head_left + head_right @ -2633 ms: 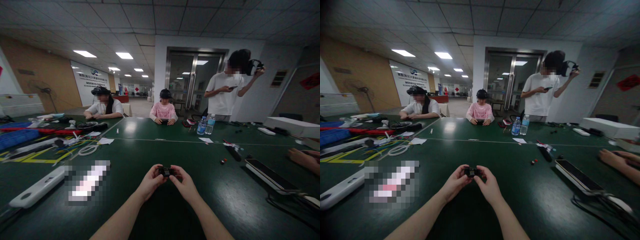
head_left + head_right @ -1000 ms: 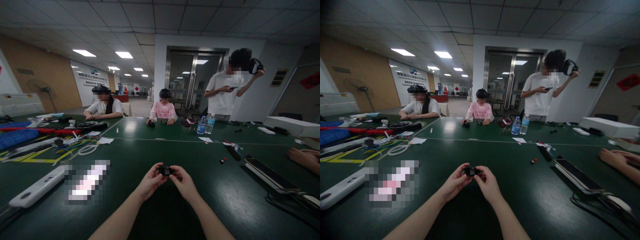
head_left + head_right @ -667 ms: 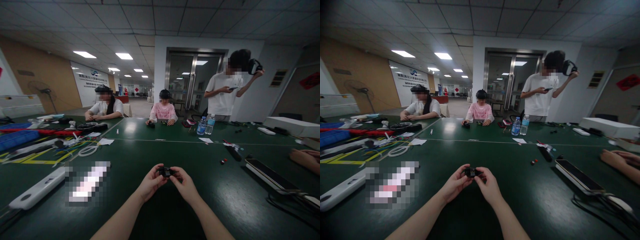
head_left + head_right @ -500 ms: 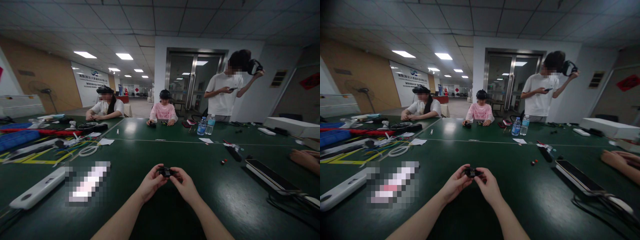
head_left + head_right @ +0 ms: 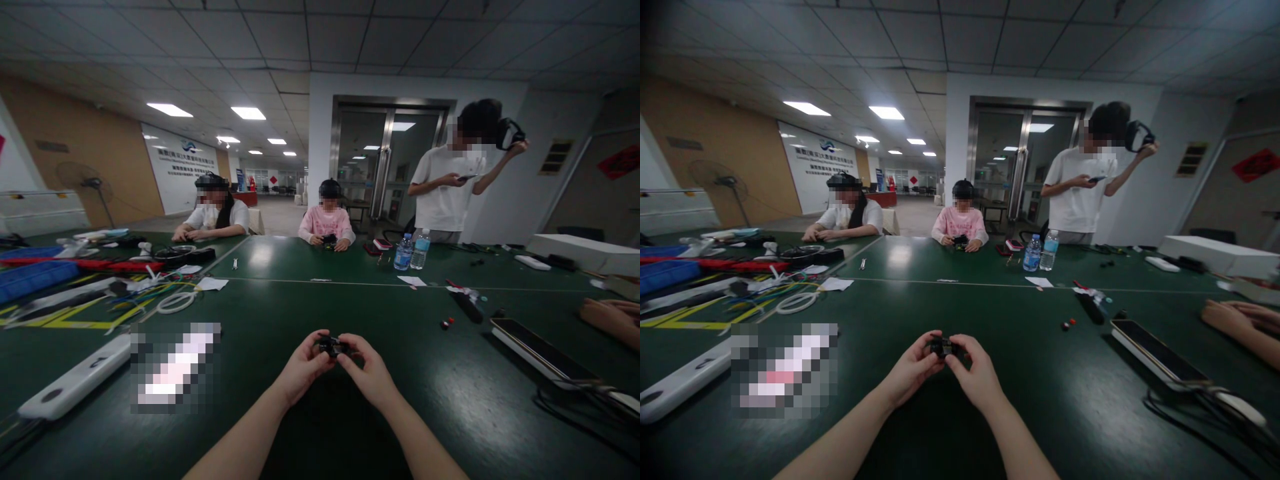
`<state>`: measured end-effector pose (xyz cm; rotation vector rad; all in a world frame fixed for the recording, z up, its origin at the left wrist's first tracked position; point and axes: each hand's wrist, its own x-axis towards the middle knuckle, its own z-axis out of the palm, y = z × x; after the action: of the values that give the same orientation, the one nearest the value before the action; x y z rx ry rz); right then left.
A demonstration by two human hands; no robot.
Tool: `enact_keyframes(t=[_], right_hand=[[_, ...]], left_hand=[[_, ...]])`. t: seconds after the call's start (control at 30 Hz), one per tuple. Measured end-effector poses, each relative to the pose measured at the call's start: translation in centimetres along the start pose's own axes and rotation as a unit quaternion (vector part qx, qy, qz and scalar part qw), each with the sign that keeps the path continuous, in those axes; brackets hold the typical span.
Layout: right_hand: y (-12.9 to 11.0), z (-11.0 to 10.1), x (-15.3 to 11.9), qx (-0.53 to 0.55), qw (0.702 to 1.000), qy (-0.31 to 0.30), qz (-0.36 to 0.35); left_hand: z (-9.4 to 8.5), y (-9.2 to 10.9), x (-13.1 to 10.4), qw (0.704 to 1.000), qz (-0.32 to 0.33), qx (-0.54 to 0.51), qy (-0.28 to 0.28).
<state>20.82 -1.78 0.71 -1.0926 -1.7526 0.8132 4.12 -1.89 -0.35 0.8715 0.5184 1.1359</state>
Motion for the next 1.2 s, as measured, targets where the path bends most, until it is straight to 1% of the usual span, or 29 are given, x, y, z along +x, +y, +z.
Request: enact_keyframes(t=[0.2,0.4,0.53,0.67,0.77,0.93,1.1,1.2], right_hand=[[0.3,0.2,0.1,-0.010,1.000,-0.003,-0.004],[-0.1,0.0,0.1,-0.007,1.000,-0.010,-0.006],[-0.1,0.2,0.1,-0.004,1.000,-0.011,0.000],[-0.1,0.2,0.2,0.012,1.000,0.015,-0.008],[-0.1,-0.3,0.4,0.022,0.999,0.043,-0.016],[0.4,-1.4,0.8,0.034,0.997,0.061,-0.015],[1.1,-2.5,1.1,0.041,0.996,0.068,0.038],[1.4,-3.2,1.2,0.063,0.994,0.081,0.045]], left_hand=[[0.1,0.0,0.0,1.000,-0.009,-0.006,0.003],[-0.2,-0.3,0.1,1.000,-0.001,-0.015,0.001],[-0.4,-0.6,0.3,1.000,0.003,0.000,-0.002],[-0.3,-0.5,0.2,1.000,0.009,0.017,-0.009],[-0.2,-0.3,0.1,1.000,-0.001,0.021,-0.010],[-0.2,-0.1,0.1,1.000,0.001,0.013,0.006],[-0.4,0.1,0.1,1.000,0.015,0.012,0.017],[-0.5,0.2,0.1,1.000,0.008,0.010,0.021]])
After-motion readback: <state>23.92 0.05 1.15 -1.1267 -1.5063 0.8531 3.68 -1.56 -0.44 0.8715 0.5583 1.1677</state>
